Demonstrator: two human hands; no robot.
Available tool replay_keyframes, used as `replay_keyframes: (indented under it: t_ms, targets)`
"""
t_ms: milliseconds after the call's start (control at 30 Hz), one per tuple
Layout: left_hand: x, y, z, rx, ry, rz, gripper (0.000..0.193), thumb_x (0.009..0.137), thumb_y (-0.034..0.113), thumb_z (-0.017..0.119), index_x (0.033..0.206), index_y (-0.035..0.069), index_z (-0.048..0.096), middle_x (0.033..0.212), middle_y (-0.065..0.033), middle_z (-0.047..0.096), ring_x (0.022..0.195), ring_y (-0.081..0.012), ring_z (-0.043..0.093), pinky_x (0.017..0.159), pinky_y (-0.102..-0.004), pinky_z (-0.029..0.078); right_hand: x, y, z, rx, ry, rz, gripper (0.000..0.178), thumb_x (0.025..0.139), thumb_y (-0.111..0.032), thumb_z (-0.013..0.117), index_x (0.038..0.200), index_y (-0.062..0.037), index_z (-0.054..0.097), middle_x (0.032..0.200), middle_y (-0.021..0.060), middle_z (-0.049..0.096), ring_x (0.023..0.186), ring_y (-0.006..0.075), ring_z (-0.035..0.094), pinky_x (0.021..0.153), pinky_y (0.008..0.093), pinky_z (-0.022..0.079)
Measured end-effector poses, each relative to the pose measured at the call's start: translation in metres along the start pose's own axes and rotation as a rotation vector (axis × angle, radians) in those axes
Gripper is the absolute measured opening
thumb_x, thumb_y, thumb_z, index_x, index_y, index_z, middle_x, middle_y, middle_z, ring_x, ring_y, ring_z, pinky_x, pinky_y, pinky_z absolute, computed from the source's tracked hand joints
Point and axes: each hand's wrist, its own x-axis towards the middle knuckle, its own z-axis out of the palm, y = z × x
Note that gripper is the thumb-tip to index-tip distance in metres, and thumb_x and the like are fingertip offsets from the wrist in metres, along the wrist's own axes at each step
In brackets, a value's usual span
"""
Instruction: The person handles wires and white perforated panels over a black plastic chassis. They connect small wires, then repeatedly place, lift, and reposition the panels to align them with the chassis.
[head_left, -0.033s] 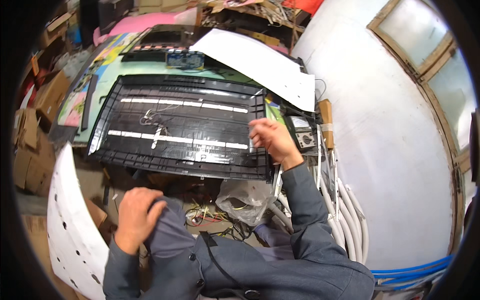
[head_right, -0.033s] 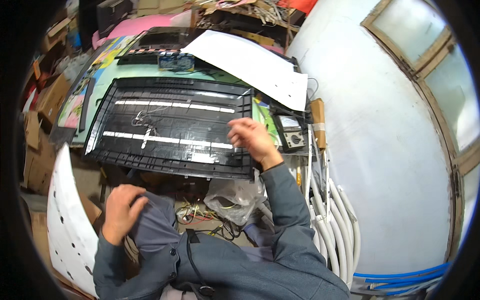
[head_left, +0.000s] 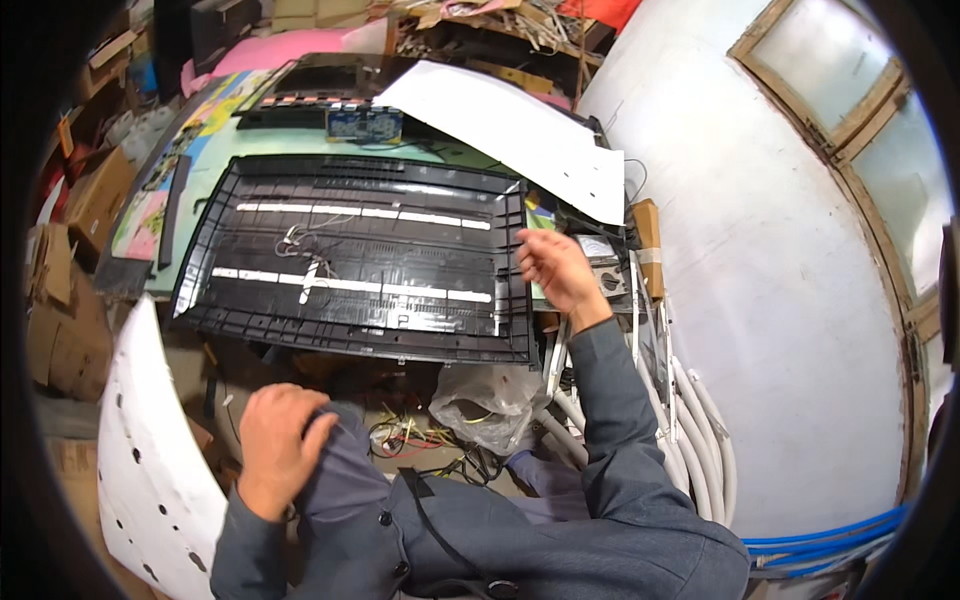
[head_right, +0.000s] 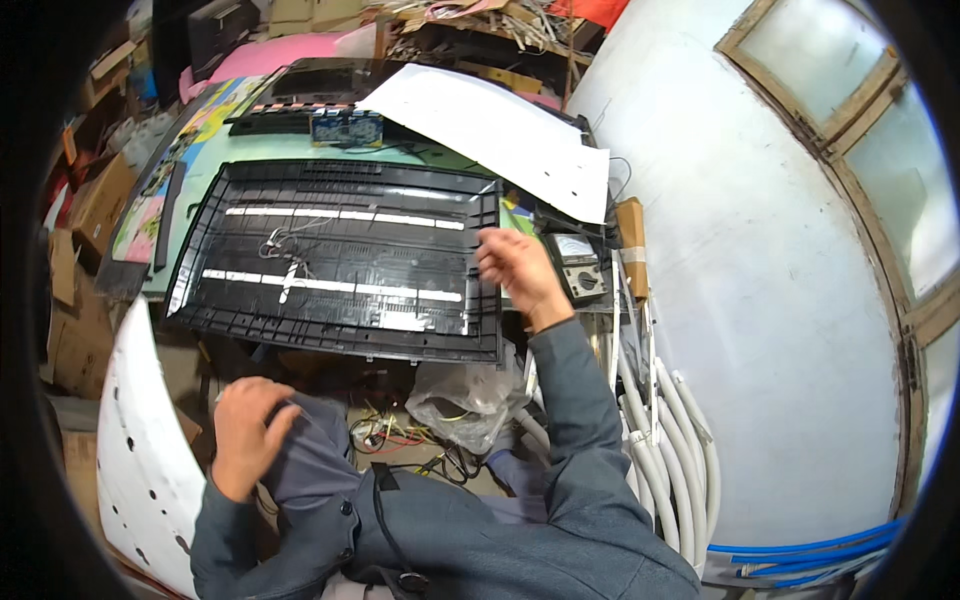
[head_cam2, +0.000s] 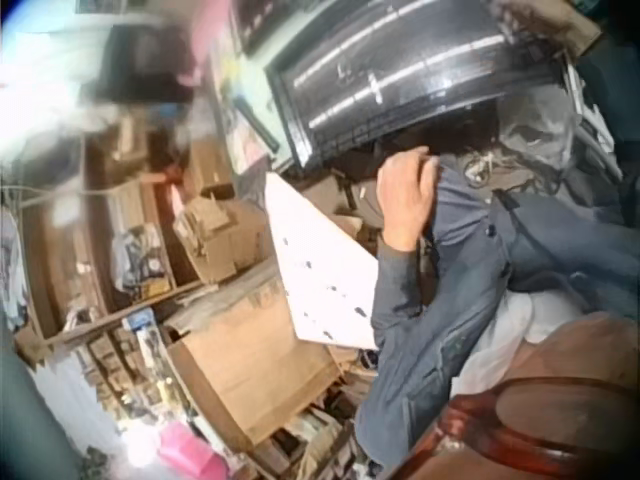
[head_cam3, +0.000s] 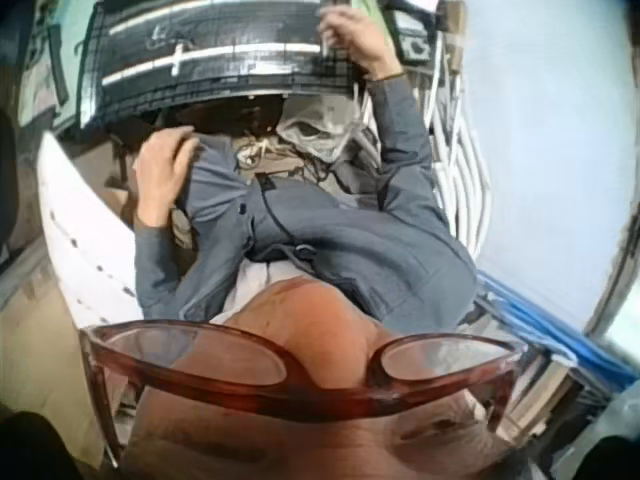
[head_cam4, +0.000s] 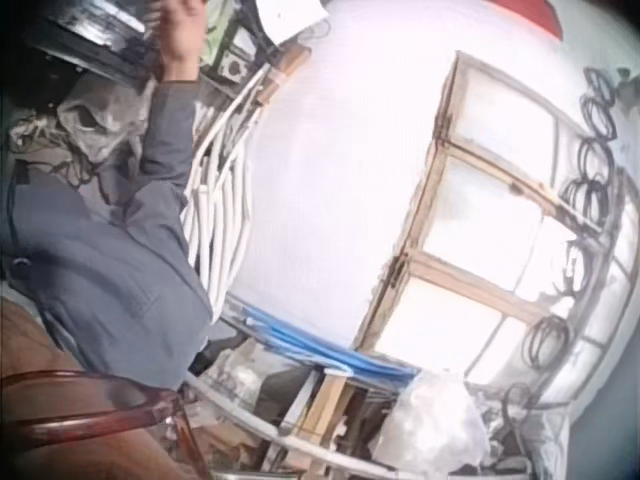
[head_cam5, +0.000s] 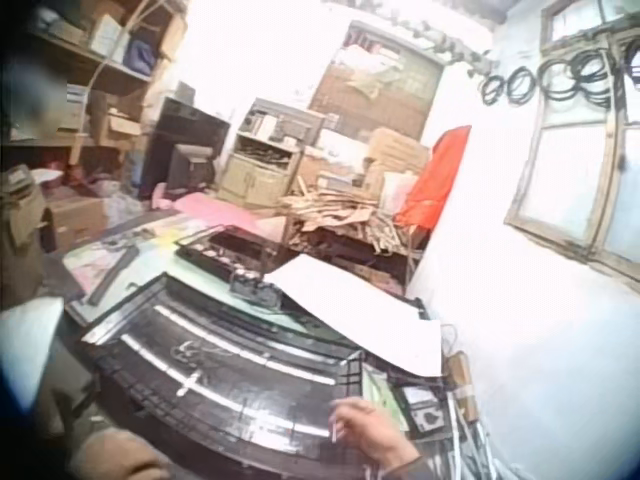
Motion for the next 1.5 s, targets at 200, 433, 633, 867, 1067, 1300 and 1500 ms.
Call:
replay_keyframes:
  t_ms: [200,433,633,867,1067,1300,1500]
  targets:
    - [-0.003,0.007,0.022,0.005,0.211,0.013,0.009,0.079,0.003,0.074,0.086,0.002,0.068,0.088,-0.0136,0.069,0.085,-0.0353,0.066,0.082,-0.0426,0.052,0.091,-0.004,-0.118,0.417,0.464,-0.020,0.042,0.104,-0.010,0.053,0.141,0.0065,0.042,0.119,0.0304,0.058,0.096,0.0320,0.067,0.080,0.0357,0.063]
    - [-0.005,0.004,0.018,0.037,0.247,0.020,0.010,0.080,0.001,0.073,0.087,0.002,0.067,0.084,-0.0128,0.069,0.080,-0.0338,0.067,0.081,-0.0423,0.054,0.169,-0.008,-0.109,0.544,0.568,0.008,0.052,0.102,-0.016,0.058,0.147,-0.0047,0.035,0.139,0.0281,0.043,0.118,0.0426,0.055,0.094,0.0513,0.058]
    - [-0.019,-0.010,0.011,-0.017,0.251,-0.014,0.013,0.080,0.003,0.074,0.092,0.000,0.069,0.086,-0.0119,0.071,0.082,-0.0312,0.069,0.082,-0.0423,0.055,0.204,0.003,-0.133,0.532,0.743,0.028,0.038,0.100,-0.013,0.057,0.133,-0.0001,0.043,0.128,0.0236,0.050,0.100,0.0359,0.060,0.075,0.0421,0.059]
    - [-0.009,-0.005,0.014,-0.120,0.301,0.019,0.010,0.078,0.000,0.073,0.086,0.001,0.068,0.084,-0.0129,0.070,0.079,-0.0334,0.068,0.081,-0.0431,0.056,0.244,-0.030,-0.191,-0.483,0.676,-0.140,0.005,0.088,0.000,0.055,0.087,-0.0005,0.061,0.087,0.0144,0.064,0.063,0.0213,0.057,0.063,0.0332,0.050]
    - [-0.016,-0.004,0.014,-0.032,0.272,0.007,0.010,0.078,0.002,0.074,0.087,0.002,0.070,0.085,-0.0115,0.071,0.079,-0.0311,0.069,0.082,-0.0426,0.056,0.224,-0.017,-0.093,-1.757,0.741,-0.124,0.042,0.081,-0.011,0.068,0.122,-0.0030,0.066,0.121,0.0212,0.059,0.113,0.0417,0.059,0.093,0.0500,0.052]
    - [-0.014,-0.002,0.019,-0.036,0.237,-0.007,0.013,0.076,0.006,0.076,0.087,0.003,0.070,0.084,-0.0113,0.072,0.079,-0.0295,0.070,0.082,-0.0429,0.057,0.212,0.007,-0.122,-2.010,0.606,-0.025,0.050,0.076,-0.015,0.078,0.121,-0.0072,0.059,0.120,0.0197,0.061,0.110,0.0405,0.062,0.086,0.0531,0.055]
    - [-0.011,-0.004,0.021,-0.062,0.204,0.006,0.012,0.075,0.007,0.076,0.085,0.002,0.070,0.086,-0.0125,0.073,0.081,-0.0287,0.071,0.082,-0.0427,0.058,0.224,0.014,-0.129,-2.070,0.523,-0.150,0.018,0.086,-0.013,0.064,0.102,-0.0051,0.068,0.104,0.0174,0.069,0.099,0.0396,0.067,0.083,0.0511,0.056]
